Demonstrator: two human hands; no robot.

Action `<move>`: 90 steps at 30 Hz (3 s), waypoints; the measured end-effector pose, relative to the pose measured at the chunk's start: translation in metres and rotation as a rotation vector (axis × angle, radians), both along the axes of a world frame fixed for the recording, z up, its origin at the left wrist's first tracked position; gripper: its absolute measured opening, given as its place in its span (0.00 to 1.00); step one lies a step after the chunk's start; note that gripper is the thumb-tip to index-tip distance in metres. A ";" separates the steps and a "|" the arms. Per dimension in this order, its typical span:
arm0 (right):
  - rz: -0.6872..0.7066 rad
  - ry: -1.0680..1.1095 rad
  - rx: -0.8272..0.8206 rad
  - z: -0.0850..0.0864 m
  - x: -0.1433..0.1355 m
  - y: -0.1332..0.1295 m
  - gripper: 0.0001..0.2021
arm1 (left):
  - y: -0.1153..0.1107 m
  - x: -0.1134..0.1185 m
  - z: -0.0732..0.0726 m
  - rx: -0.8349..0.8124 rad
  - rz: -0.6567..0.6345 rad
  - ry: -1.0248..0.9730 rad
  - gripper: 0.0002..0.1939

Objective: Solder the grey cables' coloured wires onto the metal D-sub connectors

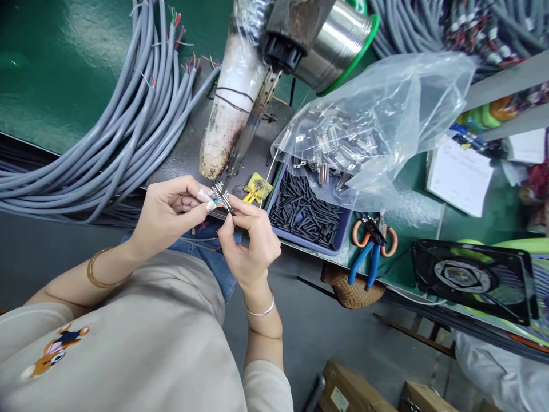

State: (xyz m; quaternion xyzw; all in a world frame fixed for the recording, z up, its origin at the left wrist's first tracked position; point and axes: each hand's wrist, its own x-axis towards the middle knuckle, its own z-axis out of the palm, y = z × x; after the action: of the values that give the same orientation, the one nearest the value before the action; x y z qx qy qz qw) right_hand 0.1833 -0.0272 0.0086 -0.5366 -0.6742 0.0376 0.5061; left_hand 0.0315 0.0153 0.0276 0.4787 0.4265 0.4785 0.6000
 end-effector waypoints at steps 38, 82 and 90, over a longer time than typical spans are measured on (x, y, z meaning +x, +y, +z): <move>-0.006 0.000 -0.001 0.004 -0.002 0.002 0.08 | 0.001 0.000 0.003 -0.072 0.001 -0.075 0.08; 0.005 -0.042 0.031 0.006 -0.001 0.003 0.09 | -0.005 0.006 0.005 -0.039 0.093 0.015 0.09; 0.005 -0.037 0.002 0.007 0.002 0.010 0.08 | 0.002 0.009 0.002 -0.020 0.106 0.035 0.09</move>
State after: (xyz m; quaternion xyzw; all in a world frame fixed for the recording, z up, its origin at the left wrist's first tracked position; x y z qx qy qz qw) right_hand 0.1850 -0.0169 0.0156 -0.5350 -0.6847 0.0285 0.4941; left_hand 0.0404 0.0171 0.0301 0.4578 0.4665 0.4968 0.5709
